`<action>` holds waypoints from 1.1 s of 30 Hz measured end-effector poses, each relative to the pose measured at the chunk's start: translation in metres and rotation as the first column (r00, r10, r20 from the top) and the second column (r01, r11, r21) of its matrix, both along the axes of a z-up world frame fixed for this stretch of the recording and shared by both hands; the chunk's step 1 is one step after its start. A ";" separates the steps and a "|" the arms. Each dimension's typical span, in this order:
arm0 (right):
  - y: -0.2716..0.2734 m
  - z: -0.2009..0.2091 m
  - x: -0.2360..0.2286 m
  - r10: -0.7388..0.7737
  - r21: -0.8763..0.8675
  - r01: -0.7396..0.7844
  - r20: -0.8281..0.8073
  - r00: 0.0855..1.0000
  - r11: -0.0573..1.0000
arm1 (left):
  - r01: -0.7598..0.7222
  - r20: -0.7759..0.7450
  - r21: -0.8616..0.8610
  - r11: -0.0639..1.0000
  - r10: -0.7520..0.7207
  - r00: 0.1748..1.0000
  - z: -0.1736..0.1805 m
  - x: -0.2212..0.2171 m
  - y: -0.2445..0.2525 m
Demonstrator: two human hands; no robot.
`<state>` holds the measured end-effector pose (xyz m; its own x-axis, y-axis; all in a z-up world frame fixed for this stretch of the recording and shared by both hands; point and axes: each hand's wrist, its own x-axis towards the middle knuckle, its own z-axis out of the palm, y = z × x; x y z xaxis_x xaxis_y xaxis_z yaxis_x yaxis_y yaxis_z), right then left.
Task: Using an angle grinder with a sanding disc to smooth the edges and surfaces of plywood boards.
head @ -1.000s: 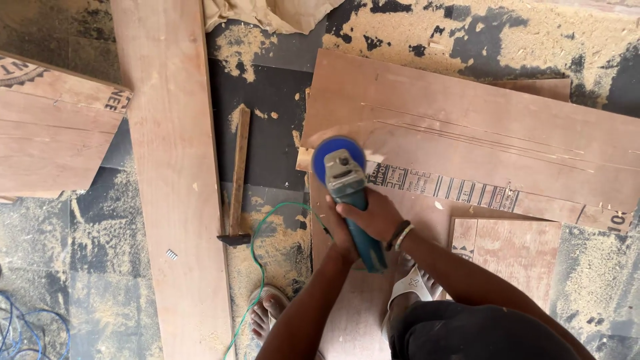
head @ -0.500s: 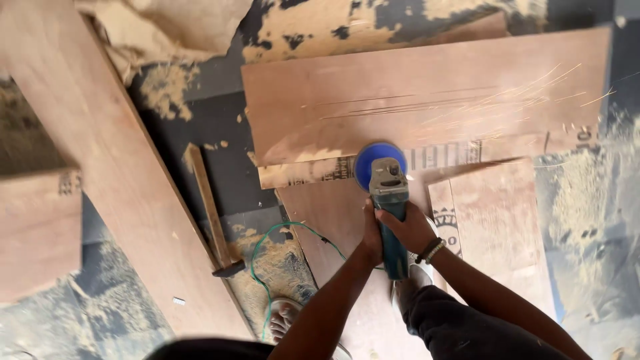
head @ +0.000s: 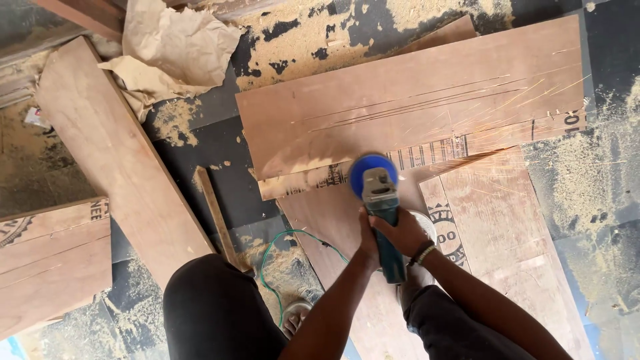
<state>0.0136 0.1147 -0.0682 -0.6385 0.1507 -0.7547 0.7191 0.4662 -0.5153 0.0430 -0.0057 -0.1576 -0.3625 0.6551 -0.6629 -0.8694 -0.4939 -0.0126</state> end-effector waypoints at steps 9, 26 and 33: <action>-0.013 0.015 -0.031 0.039 -0.076 -0.041 -0.021 0.999 0.996 | -0.018 0.004 -0.017 1.000 0.018 1.000 0.013 -0.015 -0.012; 0.000 0.019 -0.024 -0.021 -0.041 0.019 -0.056 0.998 0.999 | 0.033 -0.050 0.000 0.999 -0.033 0.998 0.029 -0.024 0.000; 0.030 0.015 -0.016 -0.175 0.008 0.176 -0.044 0.984 0.984 | 0.237 -0.030 -0.110 0.965 -0.242 0.970 0.066 -0.058 0.029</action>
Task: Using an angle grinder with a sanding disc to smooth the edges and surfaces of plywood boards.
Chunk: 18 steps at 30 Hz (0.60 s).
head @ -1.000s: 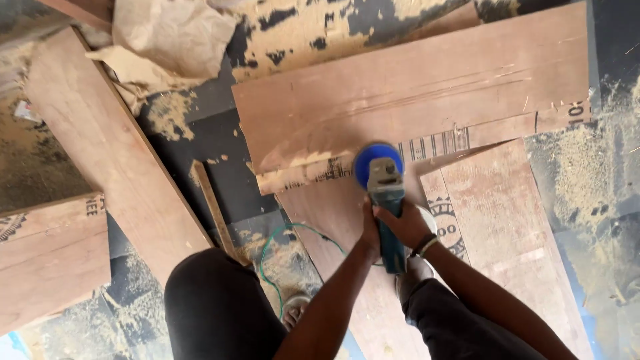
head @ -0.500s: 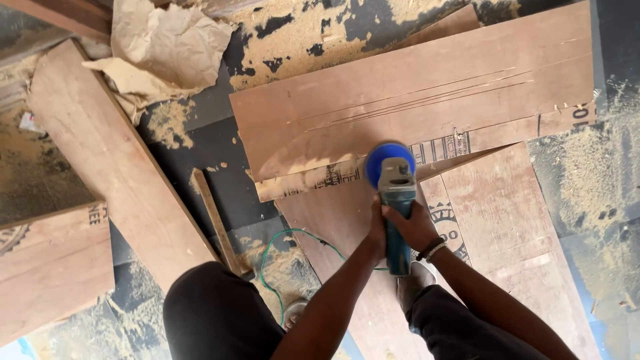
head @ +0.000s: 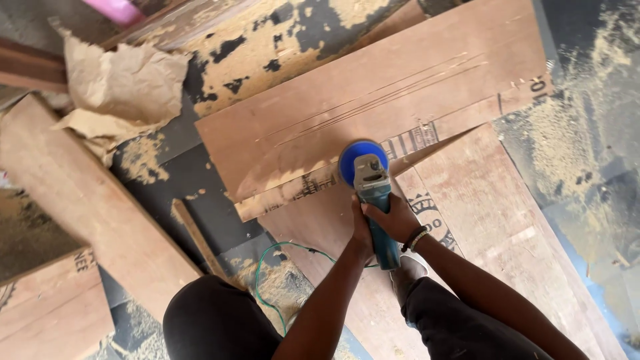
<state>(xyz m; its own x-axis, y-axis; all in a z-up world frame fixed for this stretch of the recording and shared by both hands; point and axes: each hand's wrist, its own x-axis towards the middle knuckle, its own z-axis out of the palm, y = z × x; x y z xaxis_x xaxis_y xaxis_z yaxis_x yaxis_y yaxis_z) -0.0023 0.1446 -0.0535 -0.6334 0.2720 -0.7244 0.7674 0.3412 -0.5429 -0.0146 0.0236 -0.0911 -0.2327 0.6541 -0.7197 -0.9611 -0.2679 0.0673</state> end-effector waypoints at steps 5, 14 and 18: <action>0.025 -0.014 0.006 -0.144 0.008 0.144 0.056 0.988 0.990 | 0.089 -0.058 -0.012 0.996 -0.089 0.994 -0.039 -0.001 0.030; 0.035 -0.018 -0.003 -0.242 0.030 0.241 0.041 0.969 0.970 | 0.260 -0.029 -0.100 0.961 -0.264 0.964 -0.040 -0.017 0.039; 0.014 -0.022 -0.002 -0.213 -0.114 0.205 -0.058 0.975 0.972 | 0.126 -0.032 -0.070 0.990 -0.129 0.991 -0.039 -0.009 0.012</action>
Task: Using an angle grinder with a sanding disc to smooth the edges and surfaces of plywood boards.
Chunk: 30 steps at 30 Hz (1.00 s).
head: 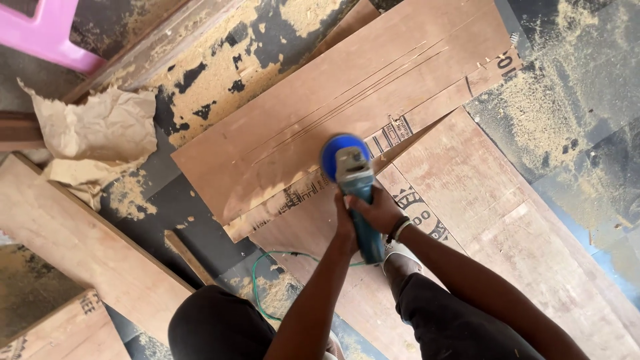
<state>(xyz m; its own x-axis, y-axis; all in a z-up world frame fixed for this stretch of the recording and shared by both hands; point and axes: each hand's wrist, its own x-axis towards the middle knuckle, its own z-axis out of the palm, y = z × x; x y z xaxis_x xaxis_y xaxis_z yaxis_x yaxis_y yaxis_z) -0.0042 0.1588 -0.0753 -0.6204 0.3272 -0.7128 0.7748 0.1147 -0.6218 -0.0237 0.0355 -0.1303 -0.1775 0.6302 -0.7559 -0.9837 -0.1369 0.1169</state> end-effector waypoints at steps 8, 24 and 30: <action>0.010 0.013 -0.003 0.008 -0.015 -0.009 -0.065 0.998 1.000 | -0.020 -0.006 0.007 1.000 0.020 1.000 -0.003 -0.002 0.011; -0.003 0.010 -0.014 0.069 -0.004 -0.069 -0.003 0.998 0.998 | 0.054 0.017 -0.154 0.987 -0.052 0.999 0.002 -0.006 -0.008; -0.030 0.025 -0.018 0.179 -0.078 -0.175 0.035 0.983 0.981 | -0.083 0.115 -0.184 0.979 0.106 0.988 -0.005 0.007 -0.045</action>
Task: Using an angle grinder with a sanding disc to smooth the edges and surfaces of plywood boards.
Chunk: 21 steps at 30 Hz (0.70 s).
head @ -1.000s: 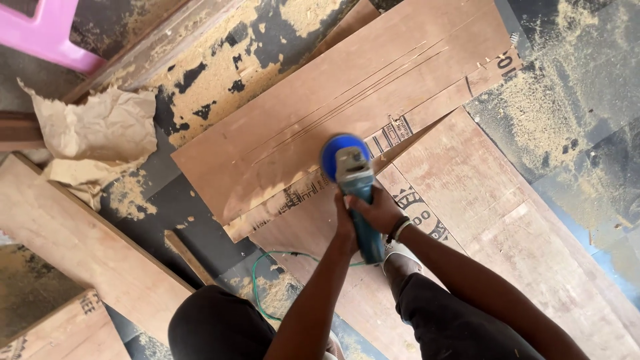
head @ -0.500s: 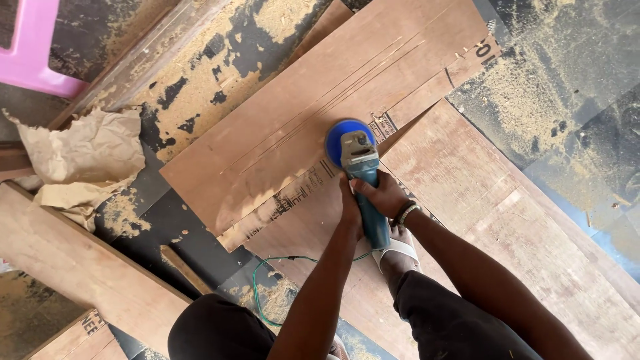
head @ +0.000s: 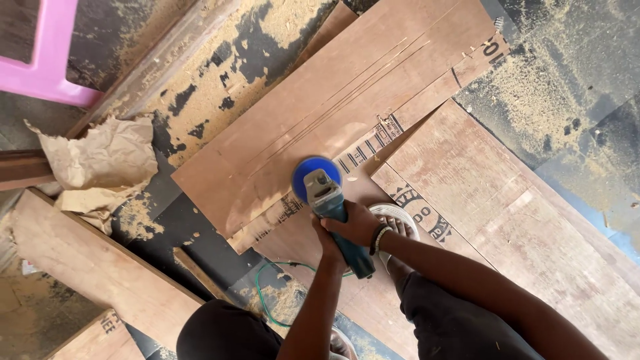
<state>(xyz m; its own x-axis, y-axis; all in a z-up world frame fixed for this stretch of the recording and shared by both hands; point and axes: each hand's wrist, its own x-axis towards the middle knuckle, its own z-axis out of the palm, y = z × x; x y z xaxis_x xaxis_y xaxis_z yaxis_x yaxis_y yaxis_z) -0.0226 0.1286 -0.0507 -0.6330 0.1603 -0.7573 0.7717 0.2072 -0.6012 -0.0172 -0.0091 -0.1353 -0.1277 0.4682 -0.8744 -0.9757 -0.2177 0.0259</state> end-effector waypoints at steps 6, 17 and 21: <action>0.039 -0.011 0.015 -0.129 0.076 0.130 -0.019 0.992 0.989 | 0.093 -0.062 0.044 0.995 -0.091 0.994 -0.010 -0.002 0.050; 0.103 -0.002 0.011 -0.279 0.094 0.284 -0.063 0.958 0.954 | 0.228 -0.090 0.053 0.972 -0.223 0.971 -0.016 -0.017 0.124; 0.098 -0.002 0.010 -0.272 0.102 0.276 -0.049 0.961 0.956 | 0.218 -0.092 0.091 0.972 -0.210 0.973 -0.008 -0.024 0.123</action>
<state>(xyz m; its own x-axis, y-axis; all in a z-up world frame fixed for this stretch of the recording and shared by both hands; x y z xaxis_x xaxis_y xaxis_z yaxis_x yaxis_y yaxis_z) -0.0125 0.2270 -0.0527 -0.5789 0.4102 -0.7047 0.7871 0.0555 -0.6143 -0.0417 0.1143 -0.1436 -0.0836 0.5770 -0.8125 -0.9954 -0.0098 0.0954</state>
